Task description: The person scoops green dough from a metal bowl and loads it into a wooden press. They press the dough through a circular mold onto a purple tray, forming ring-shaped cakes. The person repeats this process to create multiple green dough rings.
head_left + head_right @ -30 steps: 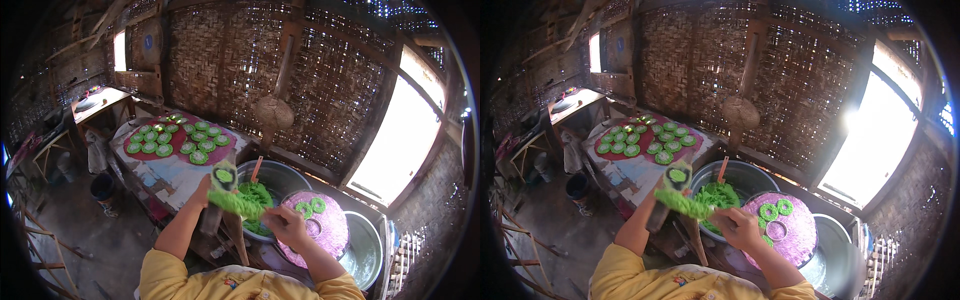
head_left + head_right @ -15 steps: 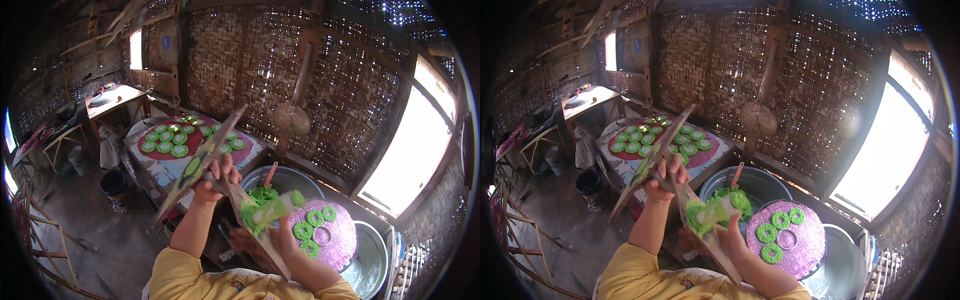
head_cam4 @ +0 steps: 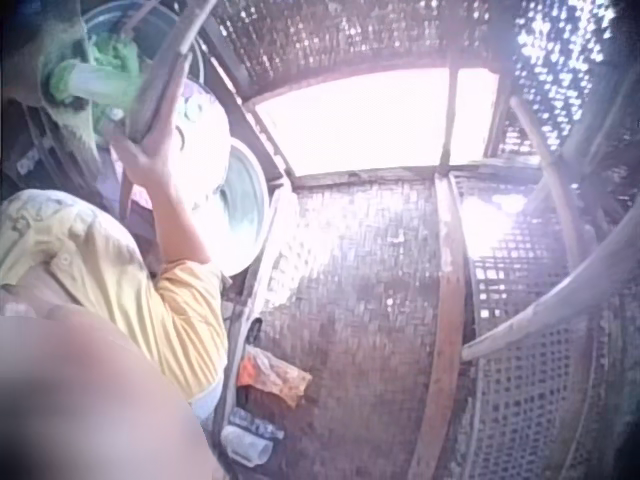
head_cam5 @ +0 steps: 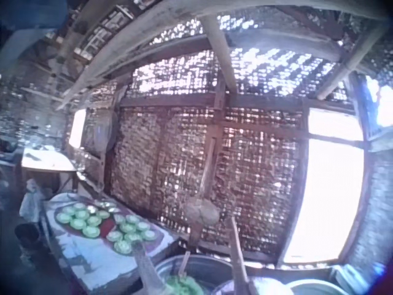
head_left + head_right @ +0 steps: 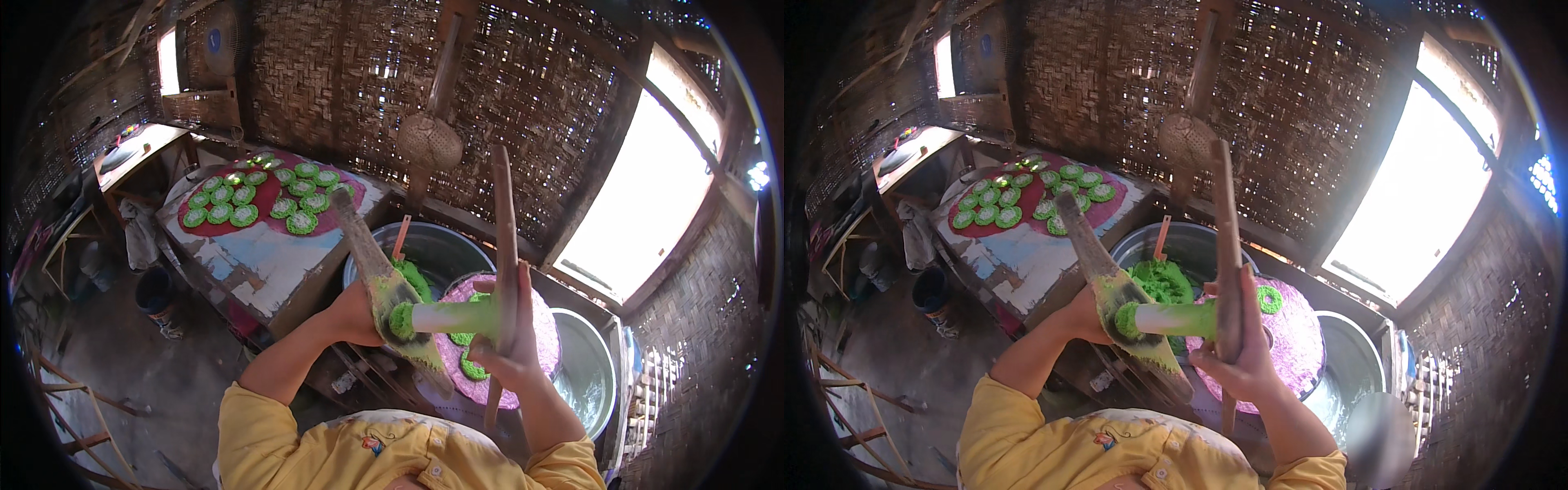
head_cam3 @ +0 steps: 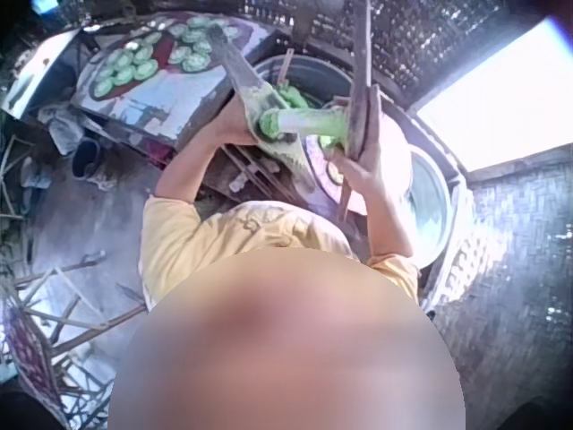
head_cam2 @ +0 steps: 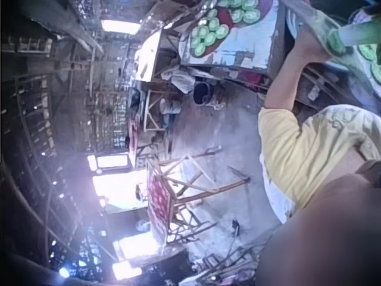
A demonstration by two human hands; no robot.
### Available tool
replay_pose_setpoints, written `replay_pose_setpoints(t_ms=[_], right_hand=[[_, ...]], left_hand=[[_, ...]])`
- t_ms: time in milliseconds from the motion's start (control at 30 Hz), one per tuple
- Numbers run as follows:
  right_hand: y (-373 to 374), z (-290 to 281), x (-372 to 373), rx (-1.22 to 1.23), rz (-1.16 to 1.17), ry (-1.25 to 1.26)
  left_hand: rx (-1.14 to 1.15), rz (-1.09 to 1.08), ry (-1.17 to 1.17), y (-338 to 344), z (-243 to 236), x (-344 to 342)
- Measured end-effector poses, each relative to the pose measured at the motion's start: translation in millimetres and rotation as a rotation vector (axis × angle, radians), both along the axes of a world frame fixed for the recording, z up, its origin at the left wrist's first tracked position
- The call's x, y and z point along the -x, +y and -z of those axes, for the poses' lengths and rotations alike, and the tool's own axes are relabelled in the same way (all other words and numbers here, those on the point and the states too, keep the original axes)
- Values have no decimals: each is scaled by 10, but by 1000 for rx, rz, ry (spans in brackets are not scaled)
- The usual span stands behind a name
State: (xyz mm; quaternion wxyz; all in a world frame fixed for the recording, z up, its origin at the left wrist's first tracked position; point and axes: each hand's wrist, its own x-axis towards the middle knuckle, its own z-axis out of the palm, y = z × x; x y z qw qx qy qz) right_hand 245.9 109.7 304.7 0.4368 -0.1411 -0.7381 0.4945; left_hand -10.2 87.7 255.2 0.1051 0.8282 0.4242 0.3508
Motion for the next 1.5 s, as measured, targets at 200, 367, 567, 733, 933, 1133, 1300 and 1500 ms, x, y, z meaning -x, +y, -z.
replay_pose_setpoints(t_ms=[200,367,567,733,933,1133,1300,1500], right_hand=[[-115,-72,-167,-774,194,-392],[-285,226,-333,-697,222,-445],[-306,565,-487,-636,382,-439],[-54,604,-939,120,170,-516],[39,778,-1463,1000,-522,-155],[179,803,-2015,1064,-618,-80],[585,751,-2322,1060,-557,-87],[948,688,-2282,1191,-172,-387]], left_hand=[[-84,-95,226,49,131,-229],[-147,35,92,51,450,-545],[-19,95,64,220,662,-883],[4,154,-76,568,705,-1090],[418,1207,-781,1232,116,-1300],[615,1745,-1271,1811,-492,-1889],[841,1423,-1613,2313,-114,-2033],[1055,1171,-1882,2856,703,-2113]])
